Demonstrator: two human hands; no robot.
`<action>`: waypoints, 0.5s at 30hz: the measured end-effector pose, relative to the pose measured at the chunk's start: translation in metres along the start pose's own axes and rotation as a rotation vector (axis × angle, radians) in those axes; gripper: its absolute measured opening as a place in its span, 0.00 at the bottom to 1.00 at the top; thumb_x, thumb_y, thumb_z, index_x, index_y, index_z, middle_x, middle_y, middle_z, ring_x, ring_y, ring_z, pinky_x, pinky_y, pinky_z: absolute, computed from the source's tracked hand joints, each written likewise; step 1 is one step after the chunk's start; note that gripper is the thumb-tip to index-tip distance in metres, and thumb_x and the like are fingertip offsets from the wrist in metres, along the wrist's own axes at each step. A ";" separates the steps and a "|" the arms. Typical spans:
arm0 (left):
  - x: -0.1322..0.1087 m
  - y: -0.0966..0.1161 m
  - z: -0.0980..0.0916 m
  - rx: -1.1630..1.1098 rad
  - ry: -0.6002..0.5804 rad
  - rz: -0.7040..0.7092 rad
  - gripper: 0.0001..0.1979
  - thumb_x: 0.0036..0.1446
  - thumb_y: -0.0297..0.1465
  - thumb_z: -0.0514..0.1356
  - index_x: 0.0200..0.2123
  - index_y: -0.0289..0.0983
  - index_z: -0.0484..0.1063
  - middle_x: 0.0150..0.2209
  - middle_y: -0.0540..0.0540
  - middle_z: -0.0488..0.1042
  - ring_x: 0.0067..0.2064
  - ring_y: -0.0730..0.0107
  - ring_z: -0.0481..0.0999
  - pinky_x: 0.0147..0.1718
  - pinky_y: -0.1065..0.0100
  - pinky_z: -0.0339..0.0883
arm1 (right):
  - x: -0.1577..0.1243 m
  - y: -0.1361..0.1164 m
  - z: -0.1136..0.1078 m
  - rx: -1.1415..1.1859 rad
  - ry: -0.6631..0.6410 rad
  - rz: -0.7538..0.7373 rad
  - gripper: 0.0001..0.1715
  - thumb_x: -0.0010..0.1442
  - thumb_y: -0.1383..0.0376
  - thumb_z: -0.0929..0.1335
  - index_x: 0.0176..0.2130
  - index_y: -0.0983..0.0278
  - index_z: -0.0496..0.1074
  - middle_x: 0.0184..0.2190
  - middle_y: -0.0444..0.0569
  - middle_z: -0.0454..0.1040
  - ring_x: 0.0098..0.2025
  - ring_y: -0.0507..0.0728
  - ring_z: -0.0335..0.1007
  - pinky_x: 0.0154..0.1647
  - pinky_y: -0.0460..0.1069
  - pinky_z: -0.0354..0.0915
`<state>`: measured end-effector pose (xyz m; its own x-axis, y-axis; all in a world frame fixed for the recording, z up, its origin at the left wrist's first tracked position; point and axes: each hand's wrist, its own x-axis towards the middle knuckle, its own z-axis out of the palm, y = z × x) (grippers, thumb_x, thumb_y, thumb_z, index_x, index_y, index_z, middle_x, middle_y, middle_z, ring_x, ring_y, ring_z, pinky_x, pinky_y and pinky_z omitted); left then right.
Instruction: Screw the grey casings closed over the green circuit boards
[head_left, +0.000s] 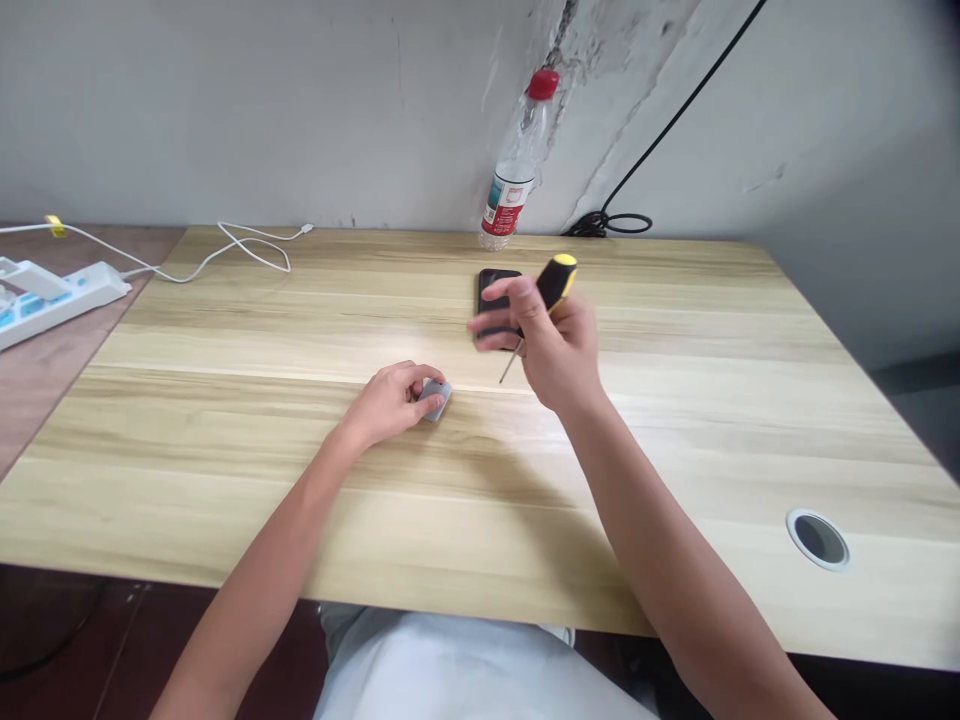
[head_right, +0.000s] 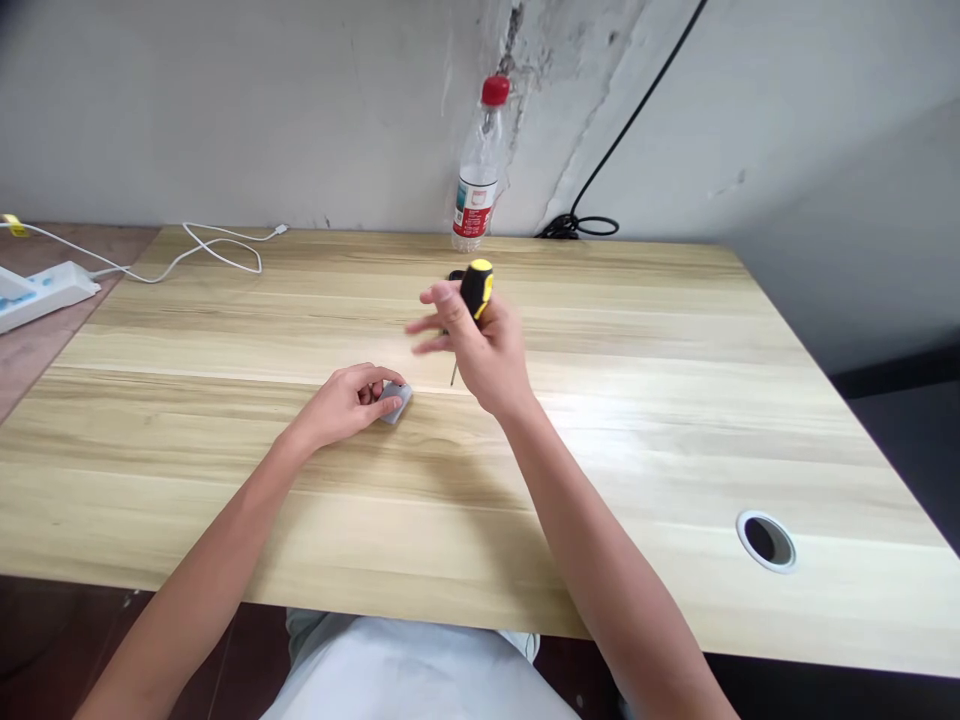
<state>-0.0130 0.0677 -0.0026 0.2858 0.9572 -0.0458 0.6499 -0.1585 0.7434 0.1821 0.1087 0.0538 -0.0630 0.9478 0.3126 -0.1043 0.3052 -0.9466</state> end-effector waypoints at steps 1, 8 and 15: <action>0.000 0.000 0.000 0.001 -0.001 -0.003 0.11 0.56 0.29 0.64 0.44 0.40 0.79 0.32 0.51 0.70 0.31 0.73 0.68 0.34 0.69 0.62 | 0.004 0.000 0.006 0.108 0.007 0.042 0.24 0.55 0.44 0.74 0.32 0.60 0.70 0.29 0.44 0.70 0.23 0.50 0.66 0.20 0.46 0.61; 0.001 -0.001 0.001 -0.035 -0.005 -0.020 0.12 0.54 0.27 0.64 0.43 0.41 0.80 0.32 0.51 0.70 0.30 0.74 0.67 0.32 0.70 0.61 | 0.027 -0.003 0.038 0.499 -0.008 0.259 0.41 0.60 0.32 0.57 0.15 0.59 0.48 0.12 0.36 0.39 0.14 0.47 0.31 0.14 0.47 0.34; 0.003 -0.004 0.004 -0.056 -0.002 -0.052 0.11 0.55 0.30 0.64 0.43 0.40 0.79 0.32 0.51 0.71 0.29 0.73 0.67 0.30 0.70 0.61 | 0.018 0.019 0.054 0.463 -0.091 0.433 0.38 0.62 0.39 0.57 0.12 0.59 0.49 0.10 0.38 0.39 0.14 0.47 0.32 0.14 0.46 0.38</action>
<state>-0.0120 0.0698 -0.0088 0.2545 0.9632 -0.0865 0.6230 -0.0949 0.7764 0.1252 0.1261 0.0461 -0.2773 0.9586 -0.0655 -0.4669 -0.1940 -0.8628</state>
